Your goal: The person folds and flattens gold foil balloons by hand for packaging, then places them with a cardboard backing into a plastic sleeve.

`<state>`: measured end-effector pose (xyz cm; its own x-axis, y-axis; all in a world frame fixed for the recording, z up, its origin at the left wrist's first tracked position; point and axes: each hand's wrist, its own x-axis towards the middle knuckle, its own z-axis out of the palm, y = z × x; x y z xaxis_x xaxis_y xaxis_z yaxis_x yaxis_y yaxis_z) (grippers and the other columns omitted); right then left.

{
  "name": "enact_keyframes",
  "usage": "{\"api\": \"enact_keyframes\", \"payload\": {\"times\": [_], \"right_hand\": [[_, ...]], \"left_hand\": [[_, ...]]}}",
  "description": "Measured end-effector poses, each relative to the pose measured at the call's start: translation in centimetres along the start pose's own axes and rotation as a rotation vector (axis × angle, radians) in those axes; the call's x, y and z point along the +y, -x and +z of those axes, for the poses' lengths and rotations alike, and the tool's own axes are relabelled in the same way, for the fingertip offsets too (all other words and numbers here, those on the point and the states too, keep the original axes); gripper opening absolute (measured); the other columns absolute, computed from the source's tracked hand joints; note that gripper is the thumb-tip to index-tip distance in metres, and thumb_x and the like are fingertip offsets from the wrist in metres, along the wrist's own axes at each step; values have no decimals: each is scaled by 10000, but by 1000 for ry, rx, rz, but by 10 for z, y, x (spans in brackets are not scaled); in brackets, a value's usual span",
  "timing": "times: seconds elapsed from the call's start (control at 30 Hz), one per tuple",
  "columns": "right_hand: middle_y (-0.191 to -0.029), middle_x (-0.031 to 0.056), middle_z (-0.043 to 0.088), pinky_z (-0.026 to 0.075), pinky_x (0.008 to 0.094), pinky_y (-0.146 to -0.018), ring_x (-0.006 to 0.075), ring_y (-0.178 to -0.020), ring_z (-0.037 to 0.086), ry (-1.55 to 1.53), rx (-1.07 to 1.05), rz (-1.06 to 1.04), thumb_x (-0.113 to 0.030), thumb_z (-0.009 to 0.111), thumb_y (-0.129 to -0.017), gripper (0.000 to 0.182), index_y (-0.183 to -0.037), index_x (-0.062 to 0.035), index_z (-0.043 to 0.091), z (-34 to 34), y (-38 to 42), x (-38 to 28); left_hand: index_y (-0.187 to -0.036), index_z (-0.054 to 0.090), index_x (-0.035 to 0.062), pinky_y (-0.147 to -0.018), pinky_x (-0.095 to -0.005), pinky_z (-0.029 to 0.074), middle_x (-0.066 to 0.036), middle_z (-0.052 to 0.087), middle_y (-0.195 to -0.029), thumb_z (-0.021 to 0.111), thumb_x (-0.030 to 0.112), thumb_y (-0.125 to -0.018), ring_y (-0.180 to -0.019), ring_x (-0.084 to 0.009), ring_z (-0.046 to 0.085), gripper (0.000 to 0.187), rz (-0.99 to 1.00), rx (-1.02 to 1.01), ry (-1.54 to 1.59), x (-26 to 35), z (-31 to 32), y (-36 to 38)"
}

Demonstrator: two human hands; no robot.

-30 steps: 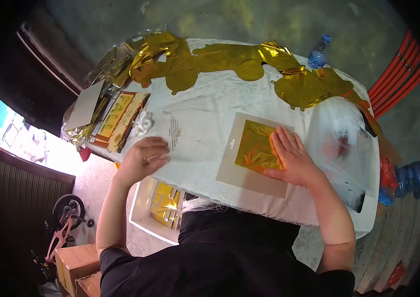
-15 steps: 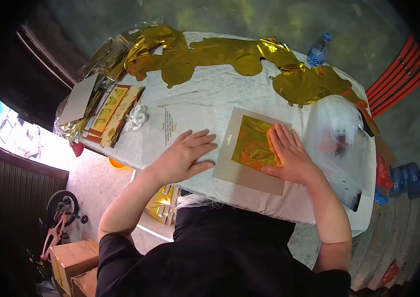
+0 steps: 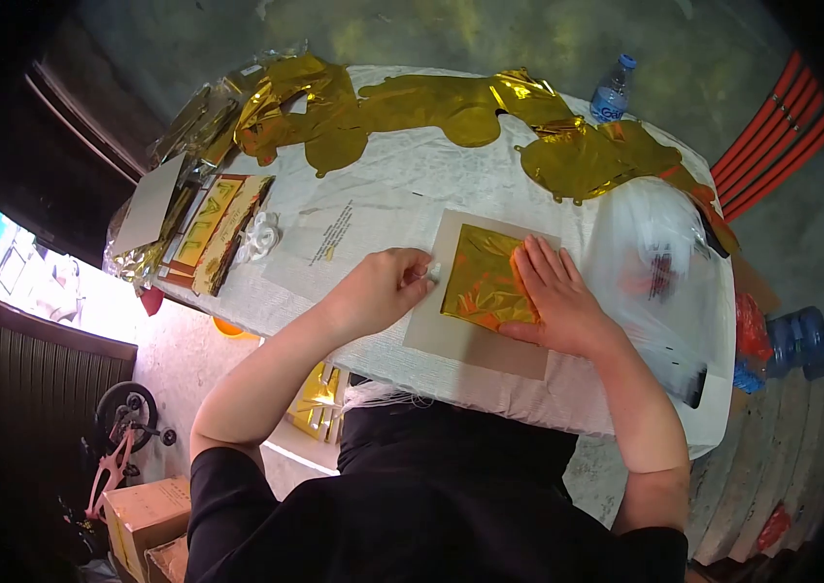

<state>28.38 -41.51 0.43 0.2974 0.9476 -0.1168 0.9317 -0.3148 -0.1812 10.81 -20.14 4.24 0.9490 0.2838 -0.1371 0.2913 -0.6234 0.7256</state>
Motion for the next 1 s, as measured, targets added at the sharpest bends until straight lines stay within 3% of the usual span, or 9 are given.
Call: {"api": "enact_keyframes", "payload": {"times": [0.07,0.27,0.33,0.37,0.43,0.77,0.83,0.93,1.0], "right_hand": [[-1539,204,122,53,462,-1164,294,-1446,68,-9,23,-19,-682,514,-800,1027,-1465,18,164,1,1,0],[-1547,198,84,58,447,-1167,296,-1448,43,1,-29,1,-609,564,-813,1008,-1478,3,117,-3,0,-2],[-1547,199,85,52,454,-1165,294,-1448,43,15,-28,-5,-603,567,-814,1007,-1478,5,116,-3,0,-2],[-1547,199,85,52,454,-1165,294,-1448,43,19,-28,-8,-603,567,-814,1007,-1478,5,116,-4,0,-2],[-1548,198,83,43,468,-1162,292,-1449,42,1,-38,-9,-597,571,-811,1011,-1477,10,112,-5,0,-4],[-1547,200,90,7,508,-1147,288,-1450,28,-29,27,19,-690,529,-782,1061,-1478,8,133,12,-22,-16],[-1547,199,87,-5,512,-1145,287,-1451,21,-41,47,9,-701,525,-776,1070,-1480,2,130,14,-21,-14],[-1548,201,84,-10,516,-1143,290,-1451,23,-52,53,1,-706,520,-774,1075,-1480,3,126,14,-20,-14],[-1547,203,83,-10,517,-1143,291,-1450,22,-52,59,-3,-707,519,-774,1075,-1479,4,128,16,-21,-12]], "left_hand": [[-1122,572,-50,-760,-278,498,-106,636,-951,614,101,-883,-839,-147,604,286,-11,-20,19,-8,2,-6],[-1193,524,-16,-698,-226,483,-31,619,-863,598,68,-893,-783,-90,574,320,-184,-71,659,-33,4,-18],[-968,614,-28,-653,-236,468,-34,622,-818,630,78,-857,-717,-94,569,155,-142,-22,683,-30,7,-20],[-968,614,-28,-653,-236,468,-34,622,-818,630,78,-857,-717,-94,569,155,-140,-18,686,-27,9,-22],[-899,618,-27,-641,-236,463,-28,622,-769,652,98,-842,-684,-96,560,141,-117,41,435,-19,10,-22],[-845,634,17,-675,-300,480,-78,624,-760,676,142,-801,-709,-170,589,139,-145,192,154,-39,-3,-21],[-852,629,25,-666,-329,465,-87,596,-820,676,137,-811,-756,-236,578,128,405,631,-389,-55,1,-24],[-866,625,21,-761,-387,464,-128,573,-904,686,125,-784,-889,-335,550,146,299,570,-381,-58,10,-19],[-875,622,18,-742,-374,468,-121,573,-886,687,114,-786,-850,-316,556,146,306,550,-336,-63,11,-23]]}}
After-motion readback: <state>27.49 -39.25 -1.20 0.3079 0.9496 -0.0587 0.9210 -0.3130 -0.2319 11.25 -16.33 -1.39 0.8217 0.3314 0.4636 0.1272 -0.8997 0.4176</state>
